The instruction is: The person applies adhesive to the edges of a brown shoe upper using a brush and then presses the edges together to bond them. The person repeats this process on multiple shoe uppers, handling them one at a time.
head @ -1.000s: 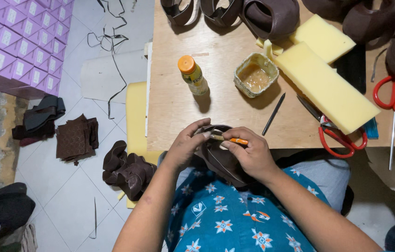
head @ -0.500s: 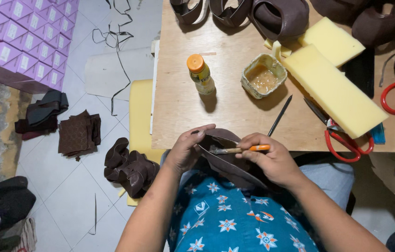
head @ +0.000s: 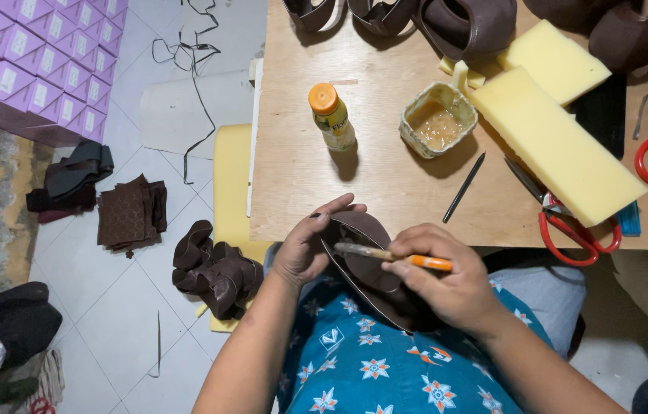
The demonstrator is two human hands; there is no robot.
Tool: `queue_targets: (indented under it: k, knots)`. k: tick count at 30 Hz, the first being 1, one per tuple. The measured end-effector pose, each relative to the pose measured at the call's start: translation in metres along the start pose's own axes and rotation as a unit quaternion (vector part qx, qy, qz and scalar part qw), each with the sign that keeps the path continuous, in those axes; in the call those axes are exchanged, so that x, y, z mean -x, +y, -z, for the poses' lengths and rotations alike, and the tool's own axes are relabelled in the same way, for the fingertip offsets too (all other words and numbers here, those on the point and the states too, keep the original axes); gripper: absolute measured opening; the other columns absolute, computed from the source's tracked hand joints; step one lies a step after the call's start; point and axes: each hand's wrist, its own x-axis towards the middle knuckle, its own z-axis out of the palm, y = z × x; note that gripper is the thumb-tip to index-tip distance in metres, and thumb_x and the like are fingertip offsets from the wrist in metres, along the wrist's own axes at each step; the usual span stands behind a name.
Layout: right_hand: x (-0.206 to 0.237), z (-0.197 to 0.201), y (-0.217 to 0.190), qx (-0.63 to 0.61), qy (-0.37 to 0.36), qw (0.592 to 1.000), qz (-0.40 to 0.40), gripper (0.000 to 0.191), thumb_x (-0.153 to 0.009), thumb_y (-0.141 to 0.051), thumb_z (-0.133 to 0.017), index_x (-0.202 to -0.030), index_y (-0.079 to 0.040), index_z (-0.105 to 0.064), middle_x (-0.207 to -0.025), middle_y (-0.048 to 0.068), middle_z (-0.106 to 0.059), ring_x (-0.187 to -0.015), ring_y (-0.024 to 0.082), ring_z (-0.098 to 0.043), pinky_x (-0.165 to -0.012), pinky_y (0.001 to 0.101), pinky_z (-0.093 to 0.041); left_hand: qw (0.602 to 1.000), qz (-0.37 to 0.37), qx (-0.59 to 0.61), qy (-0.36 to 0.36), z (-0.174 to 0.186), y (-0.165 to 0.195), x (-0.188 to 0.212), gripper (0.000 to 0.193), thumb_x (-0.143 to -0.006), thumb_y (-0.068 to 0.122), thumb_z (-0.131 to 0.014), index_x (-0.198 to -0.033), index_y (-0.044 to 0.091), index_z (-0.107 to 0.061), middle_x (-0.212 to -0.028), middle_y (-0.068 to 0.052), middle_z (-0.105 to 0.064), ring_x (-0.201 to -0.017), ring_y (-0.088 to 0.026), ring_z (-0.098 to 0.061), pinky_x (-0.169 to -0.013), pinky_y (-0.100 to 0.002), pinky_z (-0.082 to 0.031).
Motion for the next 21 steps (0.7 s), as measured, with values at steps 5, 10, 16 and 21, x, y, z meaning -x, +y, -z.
queue_targets:
  k: [5,10,16,21]
  knots:
    - [-0.016,-0.033,-0.008,0.209,-0.003,0.977,0.039,0.018,-0.09,-0.008,-0.074,-0.104,0.001,-0.07,-0.106,0.012,-0.072,-0.096,0.019,-0.073,-0.085,0.0315,-0.058,1.0,0.002,0.016,-0.009,-0.008,-0.001,0.002,0.066,-0.097,0.028,-0.062,-0.153,-0.001,-0.043,-0.147,-0.022,-0.054,-0.131,-0.031,-0.058,-0.115,-0.046,-0.044]
    - [-0.021,-0.042,0.011,0.195,0.033,0.979,-0.048,0.014,-0.092,-0.011,-0.07,-0.101,0.0,-0.07,-0.096,0.011,-0.075,-0.087,0.019,-0.075,-0.079,0.0308,-0.058,0.997,-0.001,-0.071,0.031,-0.017,0.0,0.001,0.068,-0.096,0.027,-0.06,-0.155,0.0,-0.04,-0.147,-0.021,-0.051,-0.131,-0.028,-0.056,-0.114,-0.042,-0.044]
    - [-0.021,-0.034,0.048,-0.206,0.179,0.924,-0.267,0.015,-0.098,-0.011,-0.059,-0.103,0.002,-0.061,-0.092,0.015,-0.073,-0.079,0.022,-0.076,-0.072,0.0327,-0.06,0.991,0.01,-0.126,0.044,-0.019,-0.006,-0.002,0.067,-0.096,0.026,-0.057,-0.156,0.001,-0.039,-0.147,-0.017,-0.05,-0.131,-0.026,-0.055,-0.113,-0.038,-0.044]
    - [-0.015,-0.021,0.052,-0.326,0.182,0.892,-0.254,0.012,-0.099,-0.008,-0.056,-0.104,0.003,-0.059,-0.093,0.017,-0.07,-0.076,0.027,-0.074,-0.071,0.0377,-0.061,0.998,-0.004,-0.046,0.047,-0.01,-0.011,-0.007,0.06,-0.102,0.025,-0.053,-0.154,-0.002,-0.043,-0.138,-0.02,-0.052,-0.124,-0.028,-0.06,-0.11,-0.041,-0.048]
